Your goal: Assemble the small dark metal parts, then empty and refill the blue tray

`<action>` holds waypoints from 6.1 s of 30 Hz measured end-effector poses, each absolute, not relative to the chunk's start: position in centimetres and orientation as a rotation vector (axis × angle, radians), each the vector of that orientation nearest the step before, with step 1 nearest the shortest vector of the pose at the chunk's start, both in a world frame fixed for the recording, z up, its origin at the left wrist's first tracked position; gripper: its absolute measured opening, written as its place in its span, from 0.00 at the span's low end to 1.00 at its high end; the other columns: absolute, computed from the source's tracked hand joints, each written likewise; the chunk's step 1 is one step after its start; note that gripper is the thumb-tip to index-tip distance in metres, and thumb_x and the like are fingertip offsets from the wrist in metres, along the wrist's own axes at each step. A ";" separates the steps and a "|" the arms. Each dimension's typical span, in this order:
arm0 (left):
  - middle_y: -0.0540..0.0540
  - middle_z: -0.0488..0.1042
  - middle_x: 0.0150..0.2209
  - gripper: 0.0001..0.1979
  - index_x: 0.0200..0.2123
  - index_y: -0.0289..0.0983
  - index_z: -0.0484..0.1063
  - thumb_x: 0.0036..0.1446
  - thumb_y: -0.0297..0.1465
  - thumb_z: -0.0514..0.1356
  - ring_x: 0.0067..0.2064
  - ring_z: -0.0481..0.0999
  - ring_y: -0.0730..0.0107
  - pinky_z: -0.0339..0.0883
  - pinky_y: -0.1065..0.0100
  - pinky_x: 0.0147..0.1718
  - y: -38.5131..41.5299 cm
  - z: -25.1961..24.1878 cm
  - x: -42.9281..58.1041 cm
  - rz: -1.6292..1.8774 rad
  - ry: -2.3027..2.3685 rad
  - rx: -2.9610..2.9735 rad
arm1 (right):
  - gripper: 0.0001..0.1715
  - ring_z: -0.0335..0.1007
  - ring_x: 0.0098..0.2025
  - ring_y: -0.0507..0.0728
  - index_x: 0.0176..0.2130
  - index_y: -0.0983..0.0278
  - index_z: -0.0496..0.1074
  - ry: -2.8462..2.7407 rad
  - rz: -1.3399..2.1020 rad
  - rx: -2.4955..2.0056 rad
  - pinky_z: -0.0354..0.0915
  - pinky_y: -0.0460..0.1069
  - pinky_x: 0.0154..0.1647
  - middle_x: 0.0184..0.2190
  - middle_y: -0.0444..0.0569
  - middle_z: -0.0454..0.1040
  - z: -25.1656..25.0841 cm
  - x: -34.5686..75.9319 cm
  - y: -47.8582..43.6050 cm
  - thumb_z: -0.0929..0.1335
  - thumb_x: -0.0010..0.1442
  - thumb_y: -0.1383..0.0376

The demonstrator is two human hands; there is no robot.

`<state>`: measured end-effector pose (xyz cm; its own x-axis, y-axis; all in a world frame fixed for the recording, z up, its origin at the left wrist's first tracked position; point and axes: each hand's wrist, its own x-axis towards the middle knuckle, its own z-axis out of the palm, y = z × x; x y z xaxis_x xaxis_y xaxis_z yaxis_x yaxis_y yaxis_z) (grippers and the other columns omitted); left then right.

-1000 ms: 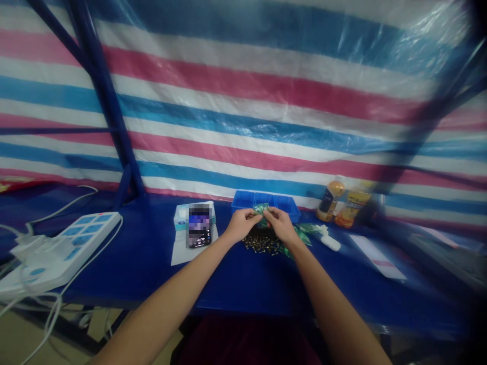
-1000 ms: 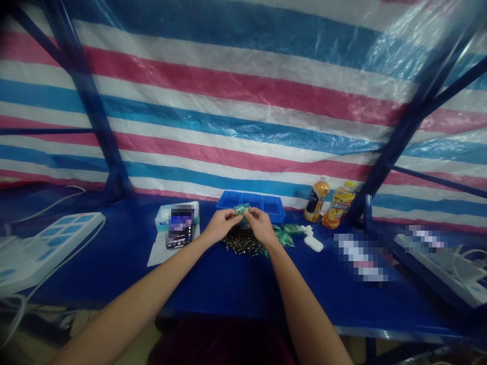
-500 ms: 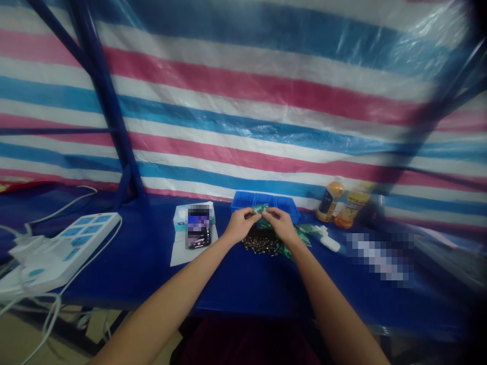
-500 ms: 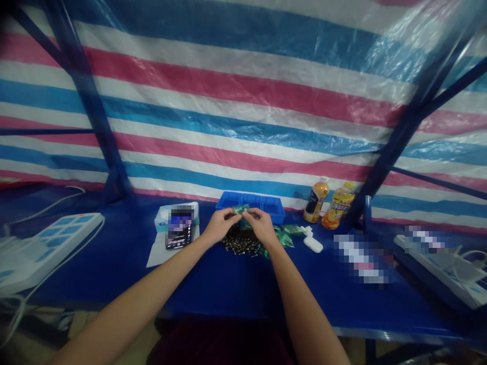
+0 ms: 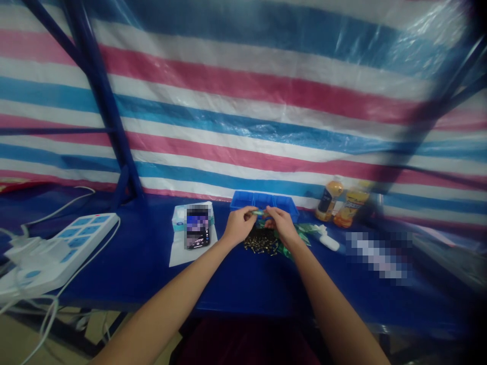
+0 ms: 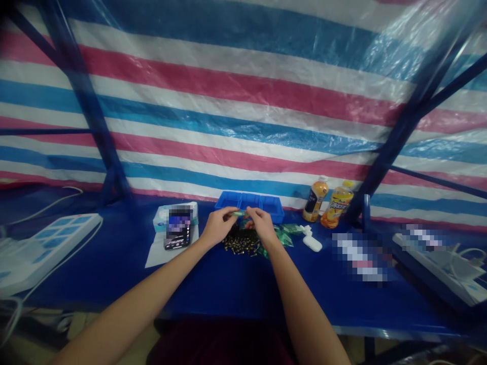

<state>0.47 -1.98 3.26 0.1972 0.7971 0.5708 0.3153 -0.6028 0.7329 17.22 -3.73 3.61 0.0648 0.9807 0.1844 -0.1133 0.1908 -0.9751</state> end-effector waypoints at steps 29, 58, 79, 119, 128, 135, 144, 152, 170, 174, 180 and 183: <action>0.51 0.72 0.26 0.10 0.32 0.35 0.67 0.49 0.32 0.65 0.30 0.73 0.73 0.65 0.72 0.32 -1.1 3.3 0.7 1.448 0.813 1.650 | 0.25 0.68 0.25 0.51 0.28 0.66 0.70 -1.287 1.145 -1.015 0.61 0.45 0.26 0.26 0.49 0.76 3.1 17.2 -3.9 0.75 0.46 0.48; 0.46 0.64 0.62 0.18 0.44 0.42 0.70 0.50 0.35 0.68 0.61 0.59 0.52 0.56 0.48 0.58 -2.9 4.0 0.2 1.335 1.038 2.504 | 0.18 0.61 0.22 0.52 0.24 0.62 0.67 -1.359 1.008 -1.014 0.57 0.47 0.27 0.17 0.42 0.68 3.5 17.3 -4.2 0.73 0.50 0.53; 0.43 0.71 0.54 0.21 0.47 0.40 0.71 0.49 0.37 0.68 0.58 0.65 0.51 0.58 0.52 0.56 -2.9 4.0 0.3 1.321 1.020 2.492 | 0.21 0.63 0.22 0.53 0.25 0.62 0.68 -1.401 0.926 -1.107 0.57 0.47 0.26 0.18 0.43 0.69 3.3 17.0 -3.9 0.72 0.50 0.48; 0.46 0.76 0.45 0.11 0.42 0.39 0.73 0.59 0.38 0.59 0.47 0.74 0.61 0.62 0.61 0.47 -2.9 5.2 -0.2 1.554 1.365 2.449 | 0.34 0.63 0.19 0.50 0.40 0.65 0.72 -1.126 0.949 -0.970 0.57 0.45 0.20 0.22 0.46 0.73 3.9 17.7 -3.4 0.63 0.56 0.38; 0.38 0.75 0.41 0.21 0.44 0.37 0.72 0.58 0.48 0.56 0.45 0.73 0.48 0.61 0.54 0.43 5.0 7.9 0.8 1.080 1.984 2.383 | 0.25 0.61 0.19 0.49 0.38 0.65 0.72 -0.946 0.904 -0.946 0.57 0.44 0.20 0.22 0.43 0.71 4.7 18.9 -3.3 0.69 0.53 0.46; 0.33 0.73 0.46 0.21 0.44 0.33 0.73 0.64 0.42 0.49 0.51 0.68 0.44 0.56 0.49 0.48 4.7 7.1 0.3 0.978 2.081 2.503 | 0.19 0.65 0.26 0.54 0.33 0.63 0.75 -1.342 0.417 -1.427 0.60 0.48 0.29 0.24 0.46 0.72 5.1 21.6 -3.7 0.64 0.58 0.52; 0.42 0.76 0.39 0.13 0.39 0.37 0.73 0.63 0.38 0.53 0.44 0.72 0.57 0.59 0.57 0.44 -3.3 4.9 1.8 1.217 1.554 2.775 | 0.22 0.60 0.55 0.72 0.48 0.52 0.74 -1.930 0.034 -2.163 0.55 0.69 0.51 0.51 0.52 0.70 4.0 21.2 -5.1 0.67 0.55 0.50; 0.43 0.76 0.34 0.10 0.34 0.37 0.73 0.62 0.36 0.55 0.40 0.74 0.58 0.60 0.57 0.42 -3.6 3.9 2.0 1.244 1.327 2.716 | 0.14 0.67 0.49 0.68 0.42 0.55 0.77 -1.895 -0.071 -2.073 0.57 0.64 0.48 0.45 0.54 0.74 3.8 21.2 -4.8 0.65 0.60 0.58; 0.42 0.74 0.46 0.16 0.50 0.39 0.72 0.63 0.39 0.55 0.49 0.71 0.57 0.62 0.58 0.48 -2.6 3.4 1.1 1.134 1.258 2.691 | 0.15 0.73 0.41 0.60 0.44 0.59 0.75 -1.726 -0.084 -1.764 0.61 0.51 0.42 0.40 0.50 0.78 3.6 19.9 -4.2 0.62 0.63 0.62; 0.43 0.75 0.45 0.14 0.47 0.40 0.74 0.62 0.38 0.56 0.48 0.71 0.56 0.62 0.57 0.46 -2.6 3.3 1.0 1.095 1.244 2.722 | 0.18 0.73 0.45 0.61 0.47 0.60 0.75 -1.719 -0.101 -1.825 0.61 0.51 0.45 0.43 0.52 0.78 3.1 20.7 -4.0 0.60 0.63 0.65; 0.44 0.76 0.44 0.13 0.45 0.39 0.75 0.61 0.36 0.56 0.48 0.71 0.56 0.62 0.57 0.45 -2.7 3.4 1.1 1.073 1.217 2.725 | 0.21 0.74 0.44 0.62 0.48 0.61 0.76 -1.728 -0.143 -1.852 0.62 0.51 0.46 0.42 0.54 0.78 2.6 21.7 -3.6 0.59 0.62 0.69; 0.45 0.76 0.44 0.12 0.45 0.40 0.75 0.61 0.36 0.56 0.48 0.71 0.57 0.62 0.57 0.45 -2.7 3.3 1.1 1.063 1.205 2.728 | 0.22 0.73 0.44 0.61 0.48 0.64 0.76 -1.698 -0.213 -1.860 0.62 0.51 0.46 0.41 0.57 0.77 2.3 22.1 -3.5 0.59 0.61 0.71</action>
<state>1.14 -2.72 3.28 0.4848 0.6477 0.5878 0.6641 -0.7099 0.2346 22.10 -3.53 2.27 0.1665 0.8499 0.4999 0.9470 0.0033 -0.3211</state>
